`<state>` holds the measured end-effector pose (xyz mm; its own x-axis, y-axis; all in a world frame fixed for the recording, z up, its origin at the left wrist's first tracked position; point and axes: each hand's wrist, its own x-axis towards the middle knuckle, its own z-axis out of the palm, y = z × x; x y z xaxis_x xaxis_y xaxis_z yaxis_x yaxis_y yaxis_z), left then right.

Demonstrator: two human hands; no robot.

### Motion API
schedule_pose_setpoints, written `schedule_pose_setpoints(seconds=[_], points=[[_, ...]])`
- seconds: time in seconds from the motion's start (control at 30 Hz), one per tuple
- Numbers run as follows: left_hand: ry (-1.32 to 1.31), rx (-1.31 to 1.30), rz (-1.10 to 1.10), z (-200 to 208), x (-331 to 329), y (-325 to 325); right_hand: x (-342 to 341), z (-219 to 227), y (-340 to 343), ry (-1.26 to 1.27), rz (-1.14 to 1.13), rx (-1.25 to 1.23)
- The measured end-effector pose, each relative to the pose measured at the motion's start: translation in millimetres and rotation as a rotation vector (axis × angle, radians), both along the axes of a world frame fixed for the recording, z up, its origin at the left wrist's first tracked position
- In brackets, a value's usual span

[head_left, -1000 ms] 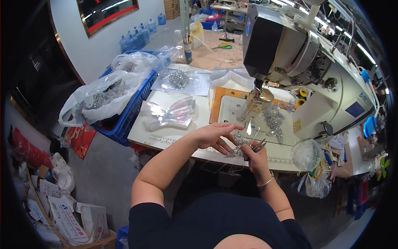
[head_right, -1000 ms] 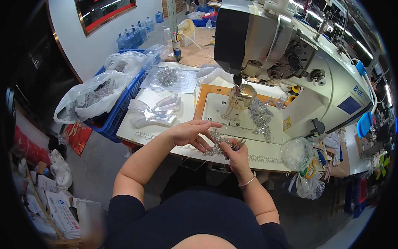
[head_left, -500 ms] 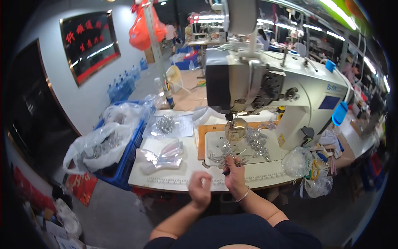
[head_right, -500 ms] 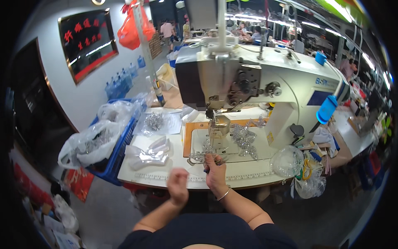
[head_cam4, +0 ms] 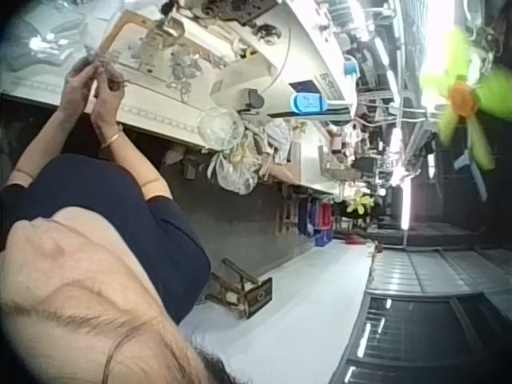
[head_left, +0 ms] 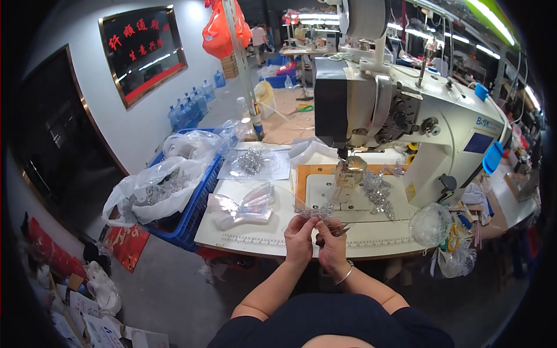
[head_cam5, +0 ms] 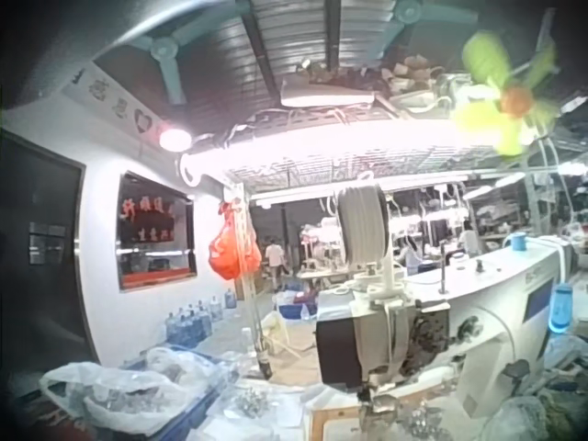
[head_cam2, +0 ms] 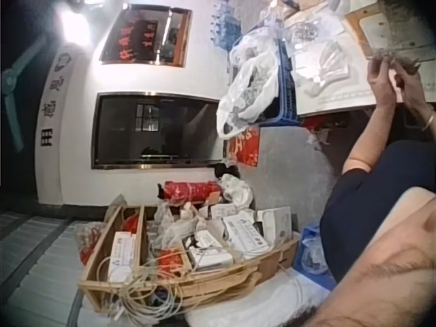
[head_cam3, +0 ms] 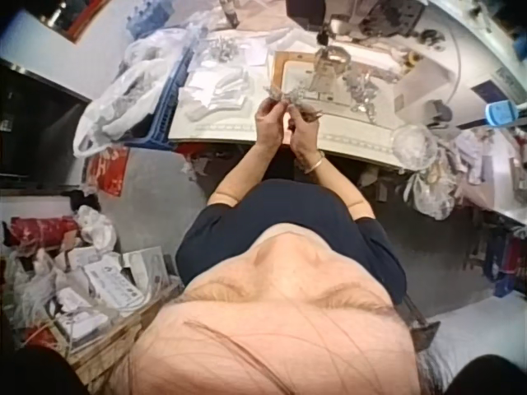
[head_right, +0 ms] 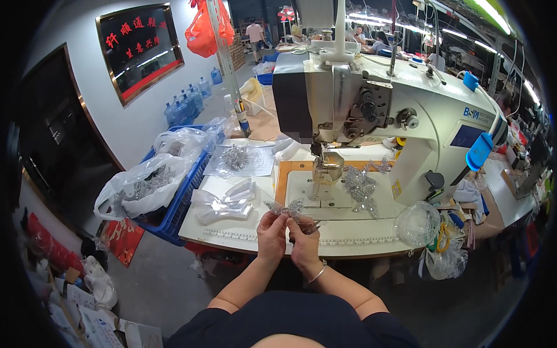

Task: The person assembles small, shiny, star-shaped decorations by hand, placing them on a sewing machine bed to stitch them together. They use scissors to trim threads and handle the items one at a time, occasionally placing finished pieces into a plastic bag.

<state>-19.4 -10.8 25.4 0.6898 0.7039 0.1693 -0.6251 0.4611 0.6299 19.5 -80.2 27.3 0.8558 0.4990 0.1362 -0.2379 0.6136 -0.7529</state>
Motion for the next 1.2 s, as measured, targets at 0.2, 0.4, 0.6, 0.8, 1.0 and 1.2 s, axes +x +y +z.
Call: schedule_pose_setpoints(seconds=[0.2, 0.4, 0.6, 0.8, 1.0, 1.2], points=[[0.044, 0.022, -0.020, -4.8, -8.5, 5.1, 33.5, -7.0, -22.3, 0.097, 0.271, 0.068], [0.021, -0.050, -0.062, -1.0, -9.1, 2.6, 28.6, -21.0, -21.3, 0.106, 0.234, 0.026], [-0.029, -0.001, -0.123, -4.1, -17.5, 12.8, 62.5, -30.4, -57.1, 0.158, 0.133, 0.151], [0.044, 0.023, -0.164, -11.9, -22.7, 12.0, 55.2, -26.8, -72.9, -0.278, -0.289, -0.363], [0.085, 0.094, -0.198, -24.4, -24.8, 9.9, 39.0, 19.1, -67.8, -0.700, -0.134, -0.701], [0.080, 0.127, -0.213, -30.9, -27.8, 10.8, 37.9, 20.8, -61.9, -0.471, 0.003, -0.682]])
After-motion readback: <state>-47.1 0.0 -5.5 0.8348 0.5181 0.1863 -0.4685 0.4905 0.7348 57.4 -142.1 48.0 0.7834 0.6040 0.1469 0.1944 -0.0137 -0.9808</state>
